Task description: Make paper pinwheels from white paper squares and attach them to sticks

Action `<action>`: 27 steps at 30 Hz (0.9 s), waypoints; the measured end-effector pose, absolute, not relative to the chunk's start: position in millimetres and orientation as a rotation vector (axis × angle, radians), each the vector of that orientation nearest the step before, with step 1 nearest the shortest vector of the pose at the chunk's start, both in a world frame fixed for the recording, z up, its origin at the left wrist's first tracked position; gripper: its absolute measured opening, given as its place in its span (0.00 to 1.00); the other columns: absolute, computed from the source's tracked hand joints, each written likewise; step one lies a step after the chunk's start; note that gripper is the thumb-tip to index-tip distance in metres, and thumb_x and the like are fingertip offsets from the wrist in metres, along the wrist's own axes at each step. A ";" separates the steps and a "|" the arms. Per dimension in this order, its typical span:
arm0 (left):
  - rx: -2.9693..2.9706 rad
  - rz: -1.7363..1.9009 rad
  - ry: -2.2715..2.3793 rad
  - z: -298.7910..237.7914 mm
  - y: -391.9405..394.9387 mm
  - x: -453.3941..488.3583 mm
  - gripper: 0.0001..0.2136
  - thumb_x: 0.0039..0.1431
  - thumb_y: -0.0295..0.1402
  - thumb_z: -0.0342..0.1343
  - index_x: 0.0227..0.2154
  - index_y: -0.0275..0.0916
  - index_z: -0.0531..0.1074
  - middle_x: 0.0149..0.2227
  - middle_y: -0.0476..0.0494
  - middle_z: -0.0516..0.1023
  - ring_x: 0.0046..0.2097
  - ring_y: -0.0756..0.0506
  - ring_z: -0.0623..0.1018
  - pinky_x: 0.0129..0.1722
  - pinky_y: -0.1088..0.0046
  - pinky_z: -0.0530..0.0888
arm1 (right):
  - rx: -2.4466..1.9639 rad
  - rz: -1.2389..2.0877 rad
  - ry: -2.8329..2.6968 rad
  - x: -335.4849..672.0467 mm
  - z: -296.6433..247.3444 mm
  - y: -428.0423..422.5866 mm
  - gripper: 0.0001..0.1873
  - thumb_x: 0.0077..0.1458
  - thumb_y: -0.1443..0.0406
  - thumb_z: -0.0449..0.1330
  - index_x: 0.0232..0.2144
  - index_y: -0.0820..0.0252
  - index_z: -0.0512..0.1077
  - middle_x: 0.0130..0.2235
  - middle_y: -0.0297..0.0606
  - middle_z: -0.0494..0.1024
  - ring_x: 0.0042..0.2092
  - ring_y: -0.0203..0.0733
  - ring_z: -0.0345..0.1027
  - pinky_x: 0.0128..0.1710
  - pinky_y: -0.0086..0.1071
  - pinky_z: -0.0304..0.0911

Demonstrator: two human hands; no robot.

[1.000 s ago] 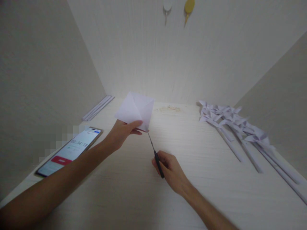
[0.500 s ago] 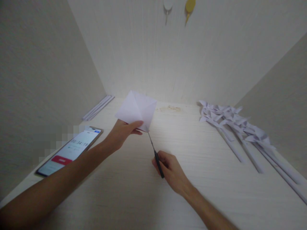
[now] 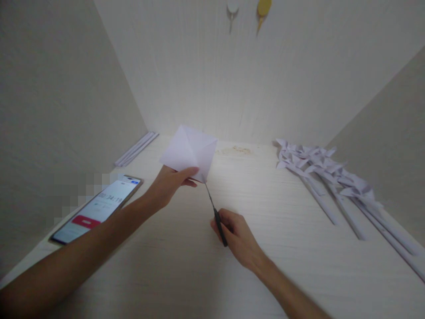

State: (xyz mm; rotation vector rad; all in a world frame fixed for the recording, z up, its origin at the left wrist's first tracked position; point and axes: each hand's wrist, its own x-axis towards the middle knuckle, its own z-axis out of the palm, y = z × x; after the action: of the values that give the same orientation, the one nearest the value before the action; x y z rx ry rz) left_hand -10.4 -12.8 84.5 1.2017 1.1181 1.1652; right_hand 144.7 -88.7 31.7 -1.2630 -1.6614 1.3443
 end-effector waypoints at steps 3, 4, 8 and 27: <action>1.203 1.165 1.115 85.5 -13.4 -10.3 0.09 0.40 0.28 0.53 0.28 0.30 0.69 0.27 0.42 0.75 0.24 0.50 0.74 0.20 0.78 0.72 | -1.265 1.335 -1.665 144.4 31.7 -88.5 0.19 0.49 0.52 0.48 0.21 0.62 0.60 0.17 0.28 0.55 0.20 0.30 0.48 0.18 0.26 0.44; 1.202 1.165 1.115 85.7 -13.5 -10.3 0.09 0.40 0.28 0.54 0.28 0.30 0.69 0.27 0.42 0.75 0.24 0.50 0.74 0.20 0.78 0.72 | -1.267 1.333 -1.665 144.3 31.9 -88.4 0.19 0.49 0.52 0.48 0.21 0.62 0.60 0.17 0.28 0.55 0.20 0.30 0.48 0.18 0.26 0.44; 1.201 1.156 1.117 84.9 -12.9 -10.8 0.10 0.40 0.28 0.54 0.29 0.31 0.69 0.28 0.43 0.75 0.25 0.50 0.74 0.21 0.78 0.72 | -1.278 1.331 -1.666 144.3 32.2 -88.4 0.18 0.49 0.53 0.48 0.21 0.62 0.60 0.16 0.28 0.55 0.19 0.30 0.48 0.18 0.26 0.44; 1.203 1.131 1.108 82.9 -10.8 -11.2 0.08 0.40 0.28 0.55 0.27 0.31 0.70 0.28 0.42 0.75 0.26 0.50 0.74 0.22 0.78 0.73 | -1.304 1.298 -1.703 147.1 24.4 -88.8 0.16 0.51 0.57 0.47 0.17 0.60 0.55 0.17 0.28 0.54 0.20 0.29 0.46 0.18 0.26 0.43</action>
State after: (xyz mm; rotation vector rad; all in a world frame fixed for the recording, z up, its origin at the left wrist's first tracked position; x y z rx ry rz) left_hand -11.2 -10.8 82.9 1.2029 1.1082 1.1307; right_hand 147.1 -88.8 24.4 -1.3038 -1.7035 1.2984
